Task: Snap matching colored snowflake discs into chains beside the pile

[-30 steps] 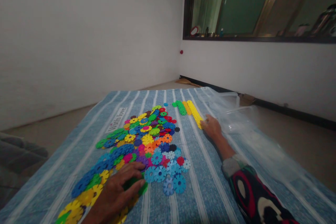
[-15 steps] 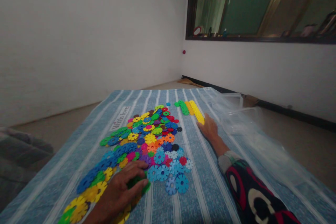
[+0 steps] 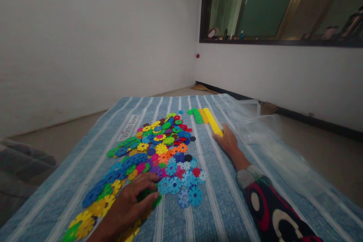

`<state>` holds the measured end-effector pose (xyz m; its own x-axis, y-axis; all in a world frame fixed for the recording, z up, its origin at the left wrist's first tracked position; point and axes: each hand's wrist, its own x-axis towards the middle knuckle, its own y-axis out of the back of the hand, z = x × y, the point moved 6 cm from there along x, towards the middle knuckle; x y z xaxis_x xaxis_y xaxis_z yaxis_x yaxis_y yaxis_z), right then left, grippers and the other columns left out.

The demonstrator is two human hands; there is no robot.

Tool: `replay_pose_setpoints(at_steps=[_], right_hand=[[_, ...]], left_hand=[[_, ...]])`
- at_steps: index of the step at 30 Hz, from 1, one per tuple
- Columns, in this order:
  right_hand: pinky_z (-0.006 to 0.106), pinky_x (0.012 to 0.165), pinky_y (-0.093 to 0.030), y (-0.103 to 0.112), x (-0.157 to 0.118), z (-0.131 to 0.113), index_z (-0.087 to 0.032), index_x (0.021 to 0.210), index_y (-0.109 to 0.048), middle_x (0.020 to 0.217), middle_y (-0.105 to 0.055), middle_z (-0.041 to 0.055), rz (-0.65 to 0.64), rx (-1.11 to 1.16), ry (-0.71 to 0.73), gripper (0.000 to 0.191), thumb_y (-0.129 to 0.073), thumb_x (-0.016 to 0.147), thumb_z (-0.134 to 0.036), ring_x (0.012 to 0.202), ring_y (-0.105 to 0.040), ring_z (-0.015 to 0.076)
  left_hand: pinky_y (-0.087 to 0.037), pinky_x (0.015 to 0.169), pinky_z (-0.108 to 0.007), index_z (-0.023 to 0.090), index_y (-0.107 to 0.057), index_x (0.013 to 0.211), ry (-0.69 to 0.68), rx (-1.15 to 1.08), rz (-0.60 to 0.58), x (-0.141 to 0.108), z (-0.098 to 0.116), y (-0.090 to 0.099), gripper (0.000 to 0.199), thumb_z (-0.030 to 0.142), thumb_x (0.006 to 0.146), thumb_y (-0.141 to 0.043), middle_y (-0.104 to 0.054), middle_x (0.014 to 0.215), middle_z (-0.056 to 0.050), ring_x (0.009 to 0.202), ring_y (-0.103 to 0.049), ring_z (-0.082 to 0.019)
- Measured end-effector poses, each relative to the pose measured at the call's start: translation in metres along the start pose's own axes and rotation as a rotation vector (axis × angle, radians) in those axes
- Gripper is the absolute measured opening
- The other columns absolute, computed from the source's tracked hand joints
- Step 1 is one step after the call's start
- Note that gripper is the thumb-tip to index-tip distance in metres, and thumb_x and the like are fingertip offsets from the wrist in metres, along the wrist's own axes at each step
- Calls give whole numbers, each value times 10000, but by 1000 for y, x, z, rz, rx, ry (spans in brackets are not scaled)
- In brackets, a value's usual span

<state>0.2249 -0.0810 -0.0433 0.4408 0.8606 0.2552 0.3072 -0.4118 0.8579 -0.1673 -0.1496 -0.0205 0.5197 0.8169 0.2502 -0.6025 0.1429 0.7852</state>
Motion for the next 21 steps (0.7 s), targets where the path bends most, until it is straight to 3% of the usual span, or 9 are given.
replay_pose_setpoints(at_steps=[6, 12, 17, 21], right_hand=[[359, 900, -445, 3, -11, 1, -94, 1430, -374, 1202, -654, 158, 13, -7, 6, 714, -600, 855, -453, 1103, -609, 295], [390, 873, -443, 13, -22, 7, -70, 1372, -442, 1146, -654, 187, 130, -83, 36, 602, -537, 903, -436, 1065, -600, 314], [416, 884, -447, 13, -37, -18, -80, 1249, -560, 1094, -663, 182, 230, -40, 275, 444, -517, 906, -359, 1031, -586, 311], [418, 919, -448, 4, -62, -57, -120, 1153, -633, 1048, -677, 161, 166, 61, 533, 337, -498, 913, -315, 1018, -583, 293]], left_hand=[[-530, 948, -338, 240, -716, 741, -12, -53, 41, 1, 3, 4, 271, 488, 806, -626, -760, 1033, -54, 1024, -683, -242], [-541, 921, -402, 235, -728, 749, 95, -116, 92, 0, 15, 27, 266, 485, 779, -643, -767, 949, -64, 980, -692, -261], [-540, 884, -434, 217, -741, 776, 209, -145, 164, -8, 5, 46, 267, 467, 760, -649, -757, 909, -90, 911, -696, -261], [-555, 751, -406, 193, -746, 807, 263, -114, 114, -13, -3, 52, 263, 425, 760, -630, -741, 834, -81, 792, -691, -244]])
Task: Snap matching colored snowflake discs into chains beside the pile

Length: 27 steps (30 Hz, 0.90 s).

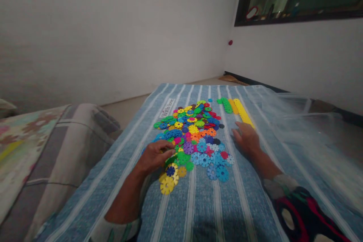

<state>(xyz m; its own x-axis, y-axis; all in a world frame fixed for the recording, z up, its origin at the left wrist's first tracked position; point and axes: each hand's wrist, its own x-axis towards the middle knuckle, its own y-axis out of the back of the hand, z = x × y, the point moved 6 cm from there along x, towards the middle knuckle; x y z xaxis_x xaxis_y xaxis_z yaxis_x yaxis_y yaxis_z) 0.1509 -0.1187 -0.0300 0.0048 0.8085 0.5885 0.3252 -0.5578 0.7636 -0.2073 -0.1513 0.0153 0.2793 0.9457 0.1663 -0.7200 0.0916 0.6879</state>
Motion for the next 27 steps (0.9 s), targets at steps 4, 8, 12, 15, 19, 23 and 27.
replay_pose_setpoints(at_steps=[4, 8, 12, 15, 19, 23, 27], right_hand=[[403, 898, -459, -5, -8, -47, -153, 1047, -673, 979, -686, 138, -38, 110, 208, 274, -463, 944, -295, 975, -588, 271], [374, 838, -471, 0, -18, -83, -163, 964, -676, 906, -684, 121, -12, 189, 374, 251, -449, 967, -269, 906, -593, 245], [373, 819, -477, 8, -26, -107, -167, 926, -668, 886, -687, 115, 14, 256, 490, 230, -460, 974, -255, 871, -601, 231], [374, 830, -487, 11, -30, -115, -171, 929, -664, 900, -695, 108, 20, 309, 544, 200, -486, 969, -254, 889, -610, 224], [377, 836, -497, 9, -30, -116, -172, 934, -663, 933, -699, 112, -3, 340, 554, 171, -521, 956, -265, 918, -614, 225], [384, 831, -503, 7, -30, -114, -180, 909, -663, 939, -698, 116, -28, 341, 541, 170, -535, 951, -282, 921, -617, 231], [398, 833, -506, 9, -32, -115, -173, 900, -669, 936, -697, 127, -19, 330, 546, 191, -523, 956, -283, 906, -621, 235]], left_hand=[[-560, 725, -390, 185, -742, 825, 0, 37, -48, 0, -2, -1, 247, 390, 752, -626, -738, 846, -76, 779, -682, -234], [-555, 861, -415, 204, -731, 830, -79, 50, -47, 0, -2, -9, 201, 359, 718, -672, -748, 950, -76, 920, -683, -251], [-504, 986, -466, 213, -728, 873, -141, 97, -72, 0, -6, -18, 220, 301, 672, -724, -726, 1135, -90, 1103, -640, -287], [-473, 1027, -481, 215, -719, 936, -156, 129, -99, 0, -10, -22, 279, 272, 664, -738, -683, 1244, -101, 1173, -606, -294], [-443, 1059, -469, 205, -707, 1002, -182, 199, -135, 0, -9, -26, 334, 273, 677, -742, -623, 1338, -116, 1234, -565, -294], [-427, 1070, -472, 203, -700, 1021, -205, 259, -151, 1, -5, -29, 343, 264, 686, -741, -594, 1373, -131, 1262, -542, -301], [-432, 1066, -461, 198, -706, 969, -196, 275, -126, 3, -5, -31, 274, 213, 695, -698, -617, 1346, -126, 1244, -559, -289]])
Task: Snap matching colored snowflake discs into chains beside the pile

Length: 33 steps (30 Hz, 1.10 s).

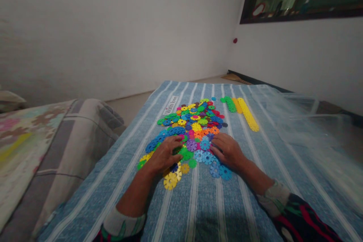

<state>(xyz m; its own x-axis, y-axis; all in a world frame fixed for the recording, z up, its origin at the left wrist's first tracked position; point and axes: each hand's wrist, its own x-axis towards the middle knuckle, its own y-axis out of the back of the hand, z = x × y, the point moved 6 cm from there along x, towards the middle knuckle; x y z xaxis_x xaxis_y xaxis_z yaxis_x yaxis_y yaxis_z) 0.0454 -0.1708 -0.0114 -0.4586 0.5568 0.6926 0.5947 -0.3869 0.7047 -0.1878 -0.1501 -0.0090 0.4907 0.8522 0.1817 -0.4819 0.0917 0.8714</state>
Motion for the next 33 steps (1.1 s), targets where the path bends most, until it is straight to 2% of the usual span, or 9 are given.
replay_pose_setpoints(at_steps=[7, 21, 29, 33], right_hand=[[393, 838, -498, -3, 0, -4, -182, 923, -668, 936, -690, 114, -25, -2, 12, 179, -518, 955, -275, 910, -614, 231], [396, 845, -498, -4, -2, -6, -183, 906, -671, 938, -688, 115, -27, -6, 28, 183, -525, 959, -280, 920, -625, 236], [386, 842, -504, -1, -1, -13, -175, 886, -660, 931, -685, 115, -2, -28, 67, 193, -510, 967, -264, 920, -623, 230], [389, 837, -504, -1, -1, -13, -180, 890, -658, 928, -684, 112, -4, -24, 63, 194, -503, 970, -265, 919, -620, 230]], left_hand=[[-475, 1020, -444, 200, -696, 908, -1, -39, 66, 0, -8, -1, 188, 196, 734, -624, -674, 1268, -97, 1174, -611, -256], [-520, 953, -408, 198, -718, 861, -4, 81, 147, 1, -6, 1, 197, 149, 785, -543, -737, 1070, -80, 1053, -652, -231], [-523, 924, -382, 201, -714, 831, -3, 107, 135, 0, -7, 6, 194, 180, 812, -522, -744, 980, -65, 1004, -658, -224], [-496, 972, -420, 205, -721, 822, -11, 86, 149, -1, -4, 10, 132, 232, 791, -595, -718, 1064, -80, 1042, -640, -245]])
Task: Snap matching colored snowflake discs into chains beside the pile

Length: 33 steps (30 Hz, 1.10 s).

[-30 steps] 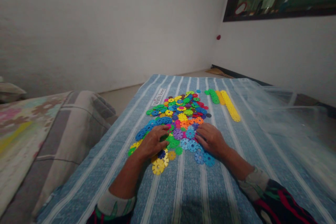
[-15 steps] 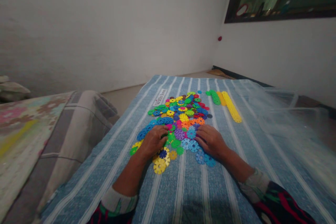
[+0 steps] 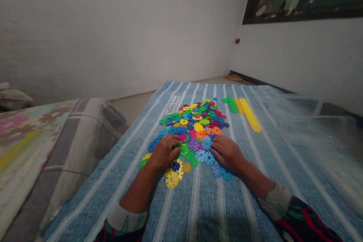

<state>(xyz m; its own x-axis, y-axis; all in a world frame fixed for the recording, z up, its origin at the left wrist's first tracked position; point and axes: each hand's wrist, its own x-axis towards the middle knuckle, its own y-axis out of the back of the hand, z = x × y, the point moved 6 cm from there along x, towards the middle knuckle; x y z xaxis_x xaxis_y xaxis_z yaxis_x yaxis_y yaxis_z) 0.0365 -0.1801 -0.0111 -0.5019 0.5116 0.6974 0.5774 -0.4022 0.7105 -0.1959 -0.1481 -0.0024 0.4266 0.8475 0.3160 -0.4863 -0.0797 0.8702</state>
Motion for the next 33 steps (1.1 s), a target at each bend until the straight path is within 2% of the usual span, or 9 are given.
replay_pose_setpoints(at_steps=[4, 7, 11, 19, 27, 33], right_hand=[[384, 837, -502, 0, 1, -1, -174, 877, -657, 917, -681, 115, -2, 2, 6, 198, -503, 968, -258, 916, -619, 231], [377, 827, -499, 0, 1, 0, -170, 871, -655, 915, -678, 116, 1, -3, 13, 195, -506, 966, -251, 915, -617, 231], [374, 808, -494, -2, 0, 2, -170, 871, -654, 902, -677, 112, 0, 2, 8, 191, -508, 965, -250, 898, -611, 230], [363, 809, -480, -6, -1, 5, -169, 854, -647, 892, -665, 107, -28, 13, -7, 181, -520, 960, -243, 887, -594, 223], [359, 799, -477, -7, -1, 5, -169, 840, -647, 875, -664, 102, -26, 3, -7, 201, -507, 966, -239, 871, -588, 217], [373, 822, -484, -2, 0, 0, -161, 848, -649, 885, -663, 111, 11, 7, 15, 186, -518, 959, -232, 902, -591, 229]], left_hand=[[-405, 1078, -504, 196, -739, 914, -49, 20, 24, 0, 5, -4, 198, 288, 748, -683, -649, 1223, -123, 1194, -555, -315], [-357, 1116, -547, 193, -739, 990, -60, 80, 27, 0, 7, -10, 261, 319, 770, -678, -608, 1286, -136, 1278, -478, -352], [-378, 1100, -569, 199, -742, 978, -45, 173, 61, 1, 6, -14, 237, 335, 846, -600, -594, 1298, -129, 1302, -445, -352], [-421, 1052, -595, 170, -748, 1006, -88, 239, 46, 3, 6, -18, 261, 308, 854, -587, -605, 1266, -177, 1276, -472, -380], [-395, 1087, -549, 183, -710, 918, -97, 79, 55, 4, 7, -16, 198, 296, 823, -577, -645, 1225, -140, 1235, -519, -320], [-368, 1111, -527, 194, -651, 701, 28, -96, 57, 3, 2, -15, 90, 260, 757, -624, -659, 1237, -105, 1267, -509, -307]])
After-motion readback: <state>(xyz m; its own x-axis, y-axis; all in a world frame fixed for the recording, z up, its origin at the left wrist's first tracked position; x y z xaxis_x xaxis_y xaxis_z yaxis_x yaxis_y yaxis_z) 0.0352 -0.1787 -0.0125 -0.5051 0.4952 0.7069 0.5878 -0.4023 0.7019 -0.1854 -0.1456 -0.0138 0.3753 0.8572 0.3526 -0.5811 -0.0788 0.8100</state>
